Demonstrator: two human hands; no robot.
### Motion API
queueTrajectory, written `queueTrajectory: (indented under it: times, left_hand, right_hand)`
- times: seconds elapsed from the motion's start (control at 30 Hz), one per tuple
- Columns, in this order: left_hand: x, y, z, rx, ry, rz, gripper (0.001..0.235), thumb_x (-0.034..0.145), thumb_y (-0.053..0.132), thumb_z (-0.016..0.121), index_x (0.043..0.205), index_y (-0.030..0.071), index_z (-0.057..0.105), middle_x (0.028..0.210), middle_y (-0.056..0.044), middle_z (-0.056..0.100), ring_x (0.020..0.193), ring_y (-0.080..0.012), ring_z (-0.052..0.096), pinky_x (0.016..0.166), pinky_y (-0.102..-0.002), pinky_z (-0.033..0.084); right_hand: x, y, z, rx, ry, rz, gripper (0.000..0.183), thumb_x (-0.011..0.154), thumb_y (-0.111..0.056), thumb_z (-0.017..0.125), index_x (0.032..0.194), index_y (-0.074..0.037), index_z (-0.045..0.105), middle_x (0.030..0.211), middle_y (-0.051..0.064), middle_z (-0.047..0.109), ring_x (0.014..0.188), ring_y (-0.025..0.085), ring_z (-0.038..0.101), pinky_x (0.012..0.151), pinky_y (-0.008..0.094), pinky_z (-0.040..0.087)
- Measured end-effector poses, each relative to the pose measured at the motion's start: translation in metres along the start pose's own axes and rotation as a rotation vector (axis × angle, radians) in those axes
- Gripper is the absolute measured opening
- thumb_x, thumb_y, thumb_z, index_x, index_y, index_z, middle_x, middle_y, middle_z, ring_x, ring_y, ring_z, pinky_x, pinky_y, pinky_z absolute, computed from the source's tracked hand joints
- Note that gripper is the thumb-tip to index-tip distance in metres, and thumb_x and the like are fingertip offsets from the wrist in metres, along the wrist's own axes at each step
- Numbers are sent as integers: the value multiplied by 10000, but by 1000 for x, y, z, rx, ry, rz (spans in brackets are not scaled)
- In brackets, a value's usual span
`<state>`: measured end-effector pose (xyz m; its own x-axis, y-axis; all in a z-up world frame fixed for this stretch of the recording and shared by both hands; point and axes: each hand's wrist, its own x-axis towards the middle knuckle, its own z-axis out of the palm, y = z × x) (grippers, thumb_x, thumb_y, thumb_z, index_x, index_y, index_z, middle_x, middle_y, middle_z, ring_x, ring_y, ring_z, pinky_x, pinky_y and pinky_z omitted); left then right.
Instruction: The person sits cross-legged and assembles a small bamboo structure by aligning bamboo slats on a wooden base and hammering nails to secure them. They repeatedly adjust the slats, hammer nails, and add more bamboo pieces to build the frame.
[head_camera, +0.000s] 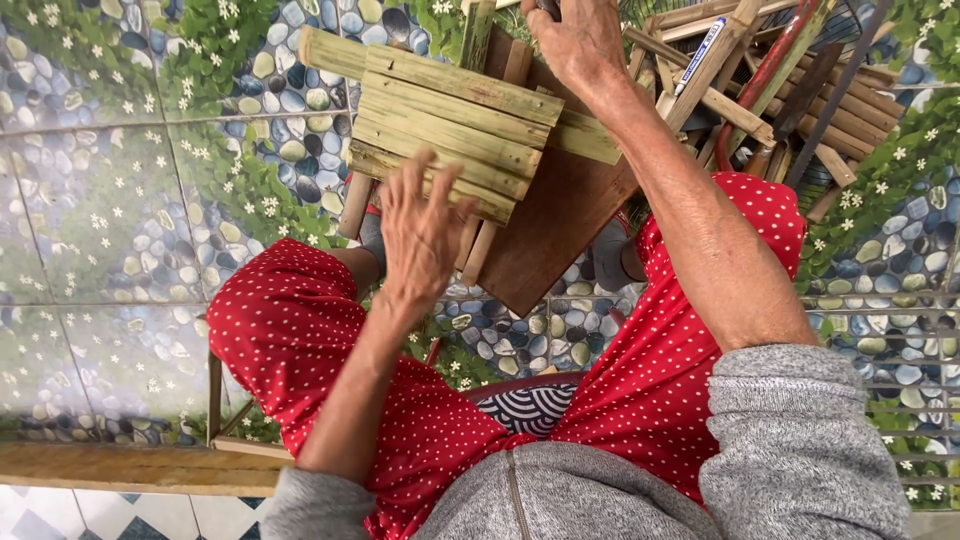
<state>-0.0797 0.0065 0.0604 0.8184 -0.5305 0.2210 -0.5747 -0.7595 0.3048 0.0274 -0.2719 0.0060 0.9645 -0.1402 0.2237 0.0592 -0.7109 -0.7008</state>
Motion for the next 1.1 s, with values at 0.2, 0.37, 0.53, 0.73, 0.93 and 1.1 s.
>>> queueTrajectory:
  times: [0.2,0.37,0.53,0.73,0.93,1.1]
  left_hand:
    - [38,-28,28,-63,-141,-61,689,1103,513,608,1664,280,283,1742,-82,117,1614,-380,176,1291,-603,243]
    - [43,-27,26,-146,-208,-74,760,993,436,753,1627,331,347,1732,-60,209,1598,-381,217,1193,-593,296]
    - [39,-22,30,-123,-133,-67,700,1000,437,733,1598,278,406,1727,-62,209,1605,-364,184,1236,-573,245]
    - [32,-19,42,10,1,-347,1090,821,932,442,1636,220,309,1719,-191,124,1604,-459,124,1281,-614,134]
    - [32,-26,42,-4,-27,-331,1068,799,916,528,1603,231,371,1711,-173,164,1581,-477,172,1241,-615,197]
    - [33,-26,40,-57,-41,-310,1047,817,858,626,1601,217,360,1687,-190,241,1571,-451,227,1215,-603,255]
  right_hand:
    - [-8,-6,-17,68,29,-15,57,956,-46,641,983,-92,620,890,54,580,738,197,543,663,396,490]
    - [-19,15,3,30,-84,96,118,980,-128,681,884,-117,614,846,59,573,830,212,549,790,462,492]
    - [-16,4,14,50,-155,54,70,959,-87,669,919,-96,612,938,58,550,800,207,552,757,374,541]
    - [21,5,38,95,-167,-33,233,988,-216,679,1033,10,648,1238,173,557,1071,315,590,937,502,534]
    - [46,9,63,89,-316,-149,119,996,-193,623,959,-82,602,980,83,548,893,254,516,833,444,449]
    - [39,11,70,23,-375,-140,103,992,-121,685,1042,-36,655,1057,104,461,975,254,526,875,435,535]
